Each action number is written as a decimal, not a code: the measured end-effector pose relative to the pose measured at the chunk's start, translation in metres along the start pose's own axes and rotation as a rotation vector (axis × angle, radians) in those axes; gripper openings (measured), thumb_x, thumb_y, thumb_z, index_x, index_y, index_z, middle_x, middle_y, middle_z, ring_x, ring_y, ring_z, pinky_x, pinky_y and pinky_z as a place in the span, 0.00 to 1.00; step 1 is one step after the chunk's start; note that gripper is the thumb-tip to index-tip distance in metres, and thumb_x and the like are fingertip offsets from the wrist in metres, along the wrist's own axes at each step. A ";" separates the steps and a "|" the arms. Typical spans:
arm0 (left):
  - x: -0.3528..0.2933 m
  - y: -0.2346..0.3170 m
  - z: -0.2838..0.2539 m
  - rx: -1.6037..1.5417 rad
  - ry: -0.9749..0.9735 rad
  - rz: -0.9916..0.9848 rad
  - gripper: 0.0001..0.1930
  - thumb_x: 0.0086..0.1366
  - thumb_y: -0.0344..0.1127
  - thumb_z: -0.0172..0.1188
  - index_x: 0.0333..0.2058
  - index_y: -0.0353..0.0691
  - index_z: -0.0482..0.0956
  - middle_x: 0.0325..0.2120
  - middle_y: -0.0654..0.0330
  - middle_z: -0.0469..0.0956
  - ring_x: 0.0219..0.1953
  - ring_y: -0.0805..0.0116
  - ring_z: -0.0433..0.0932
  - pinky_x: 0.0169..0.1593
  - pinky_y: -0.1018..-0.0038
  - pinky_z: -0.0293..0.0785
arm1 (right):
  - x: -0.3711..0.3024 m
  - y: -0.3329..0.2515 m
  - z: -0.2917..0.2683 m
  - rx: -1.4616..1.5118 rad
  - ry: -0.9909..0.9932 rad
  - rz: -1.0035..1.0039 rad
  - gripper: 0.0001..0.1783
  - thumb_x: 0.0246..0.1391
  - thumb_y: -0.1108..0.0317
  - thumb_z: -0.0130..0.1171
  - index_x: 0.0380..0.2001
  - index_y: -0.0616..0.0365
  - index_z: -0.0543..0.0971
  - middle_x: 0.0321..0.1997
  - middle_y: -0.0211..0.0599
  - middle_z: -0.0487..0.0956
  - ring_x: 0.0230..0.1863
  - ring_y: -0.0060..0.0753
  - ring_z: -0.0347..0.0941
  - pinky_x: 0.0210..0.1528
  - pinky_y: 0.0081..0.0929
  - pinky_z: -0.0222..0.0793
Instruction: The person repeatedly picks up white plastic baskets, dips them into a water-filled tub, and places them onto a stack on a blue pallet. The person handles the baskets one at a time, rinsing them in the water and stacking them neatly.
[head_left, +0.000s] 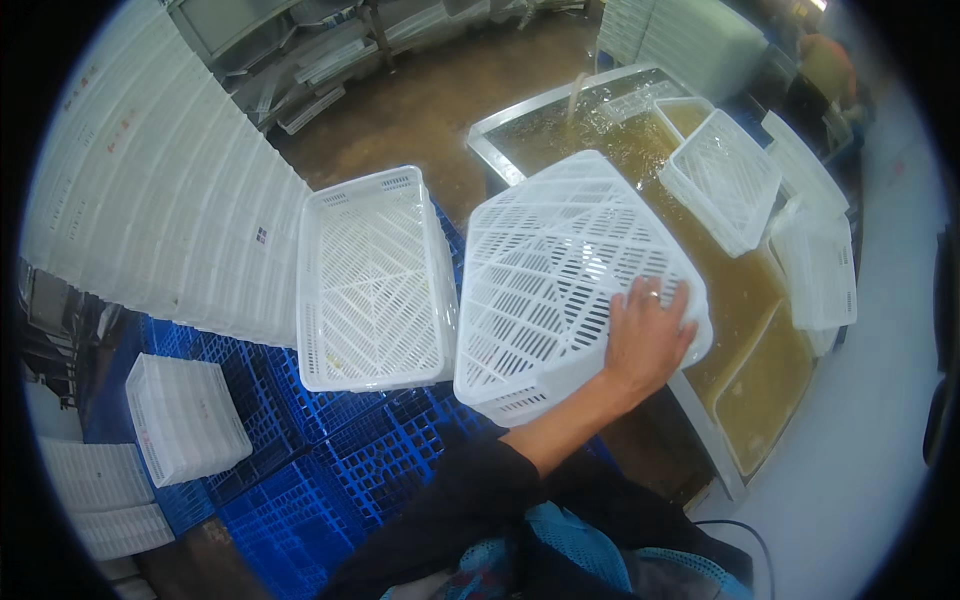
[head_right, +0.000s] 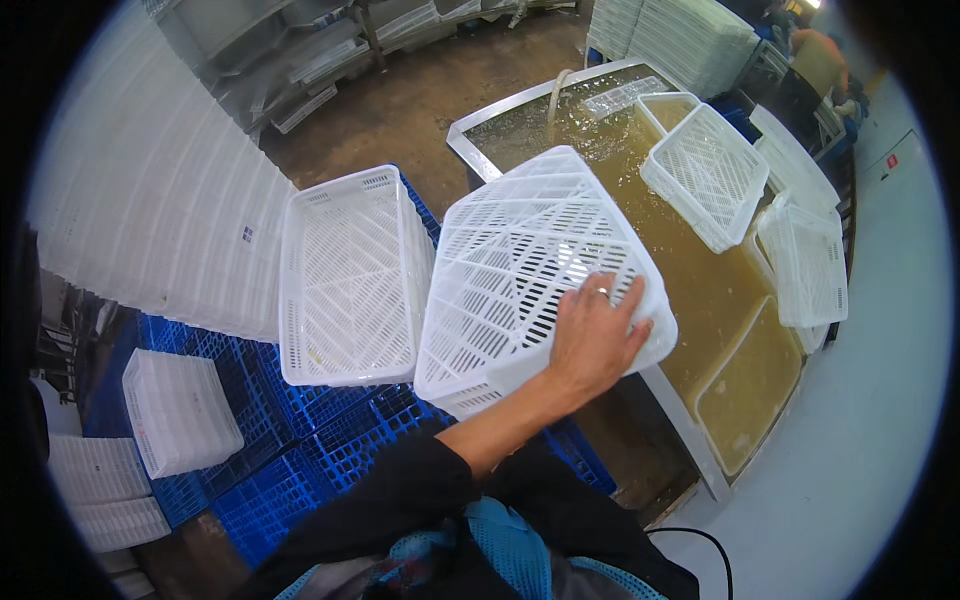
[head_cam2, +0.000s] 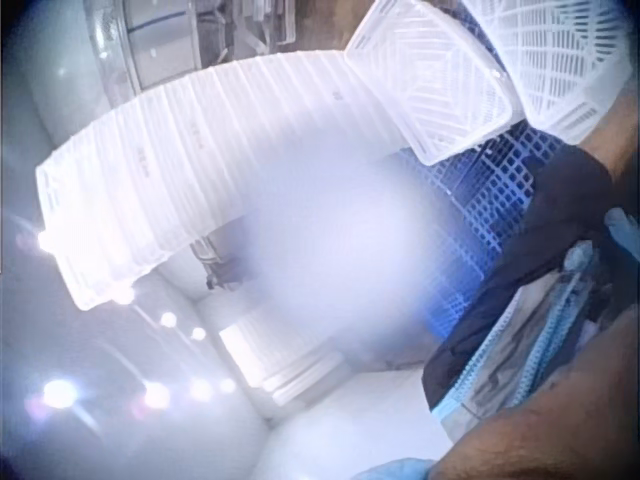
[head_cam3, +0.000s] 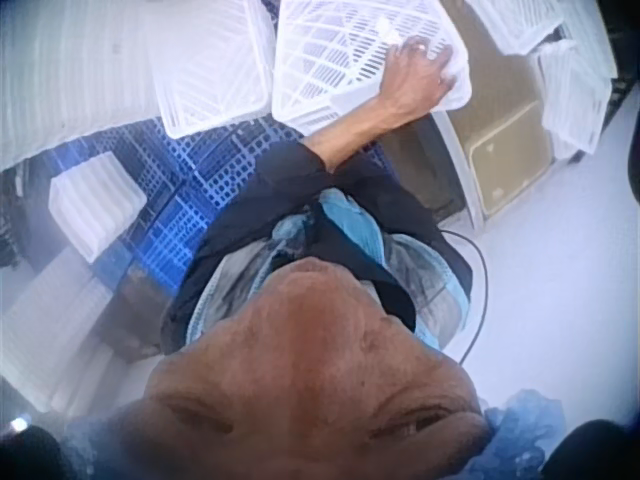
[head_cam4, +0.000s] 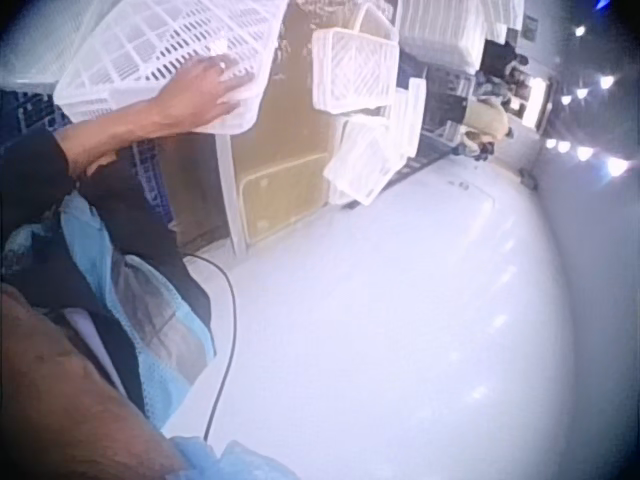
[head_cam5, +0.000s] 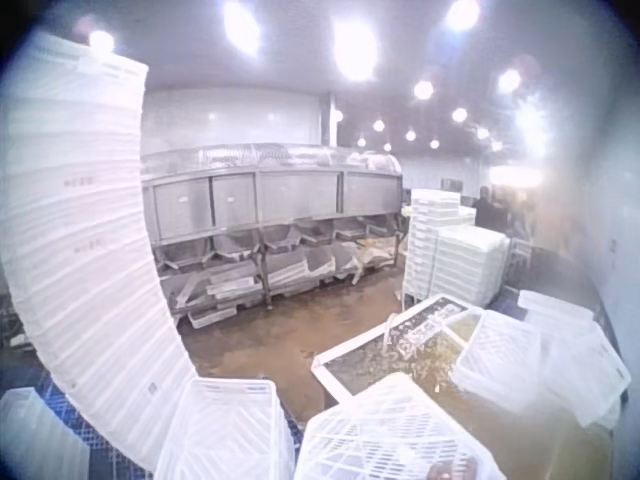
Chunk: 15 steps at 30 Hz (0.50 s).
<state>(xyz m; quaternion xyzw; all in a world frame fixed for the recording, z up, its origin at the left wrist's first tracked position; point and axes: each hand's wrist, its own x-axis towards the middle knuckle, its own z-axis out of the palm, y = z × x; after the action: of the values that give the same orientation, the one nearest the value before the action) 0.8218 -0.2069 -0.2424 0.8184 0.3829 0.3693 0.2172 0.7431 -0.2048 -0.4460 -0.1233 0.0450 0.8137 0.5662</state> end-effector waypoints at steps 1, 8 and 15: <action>0.003 0.000 0.005 0.058 -0.036 -0.022 0.23 0.61 0.43 0.57 0.53 0.39 0.71 0.45 0.42 0.73 0.48 0.43 0.72 0.52 0.58 0.67 | -0.008 -0.004 0.003 0.028 -0.013 -0.003 0.15 0.61 0.69 0.51 0.49 0.64 0.73 0.43 0.40 0.79 0.40 0.33 0.77 0.45 0.30 0.74; 0.015 -0.066 -0.101 -0.246 0.275 -0.167 0.21 0.66 0.41 0.52 0.53 0.35 0.71 0.42 0.45 0.76 0.47 0.50 0.74 0.52 0.64 0.68 | -0.016 0.014 0.008 0.139 0.026 -0.046 0.16 0.61 0.70 0.51 0.50 0.64 0.72 0.45 0.41 0.78 0.41 0.34 0.77 0.46 0.32 0.74; -0.126 -0.204 -0.248 -0.916 0.705 -0.443 0.23 0.71 0.43 0.43 0.57 0.32 0.65 0.51 0.50 0.72 0.53 0.61 0.70 0.59 0.64 0.65 | 0.018 0.041 -0.040 -0.733 0.435 -0.291 0.15 0.59 0.75 0.49 0.49 0.67 0.71 0.45 0.43 0.78 0.44 0.35 0.76 0.49 0.33 0.73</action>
<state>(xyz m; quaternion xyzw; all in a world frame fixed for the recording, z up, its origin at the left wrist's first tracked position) 0.4807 -0.1630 -0.2710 0.3718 0.3950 0.6905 0.4784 0.7051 -0.2120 -0.4921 -0.4892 -0.1462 0.6430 0.5708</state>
